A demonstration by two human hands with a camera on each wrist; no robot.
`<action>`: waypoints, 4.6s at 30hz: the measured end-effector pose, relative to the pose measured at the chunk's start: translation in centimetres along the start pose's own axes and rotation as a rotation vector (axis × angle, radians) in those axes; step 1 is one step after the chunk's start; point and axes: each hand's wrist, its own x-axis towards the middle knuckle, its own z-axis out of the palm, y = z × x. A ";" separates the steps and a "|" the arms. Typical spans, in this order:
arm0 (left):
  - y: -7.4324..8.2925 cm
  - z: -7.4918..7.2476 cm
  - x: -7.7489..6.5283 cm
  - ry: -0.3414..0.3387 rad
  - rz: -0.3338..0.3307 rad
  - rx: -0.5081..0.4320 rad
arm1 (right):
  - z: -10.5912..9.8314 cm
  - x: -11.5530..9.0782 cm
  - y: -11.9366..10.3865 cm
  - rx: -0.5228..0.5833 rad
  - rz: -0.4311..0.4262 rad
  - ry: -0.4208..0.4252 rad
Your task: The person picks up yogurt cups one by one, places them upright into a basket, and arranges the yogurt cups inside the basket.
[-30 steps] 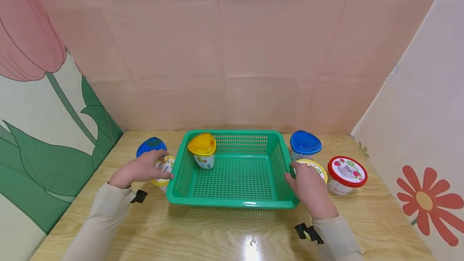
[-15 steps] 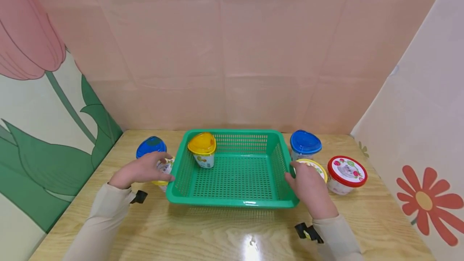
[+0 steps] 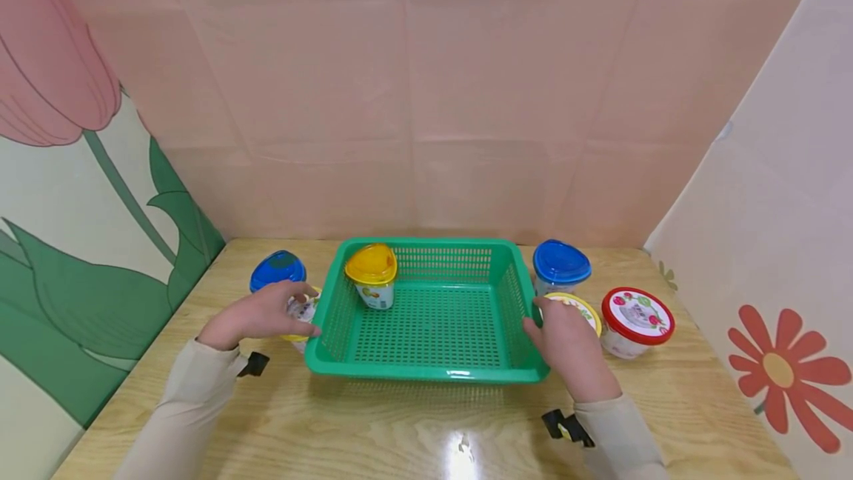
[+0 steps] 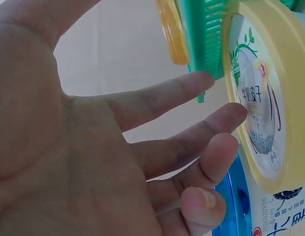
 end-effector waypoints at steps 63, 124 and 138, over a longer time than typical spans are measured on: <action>-0.6 1.5 0.0 0.104 -0.220 0.199 | 0.0 -0.2 -0.3 0.000 0.005 0.020; -1.7 1.5 -1.7 0.134 -0.241 0.199 | 0.1 -0.1 0.0 -0.012 -0.002 0.006; -1.7 0.8 -2.3 0.148 -0.261 0.188 | 0.1 -0.1 -0.1 -0.005 0.006 -0.002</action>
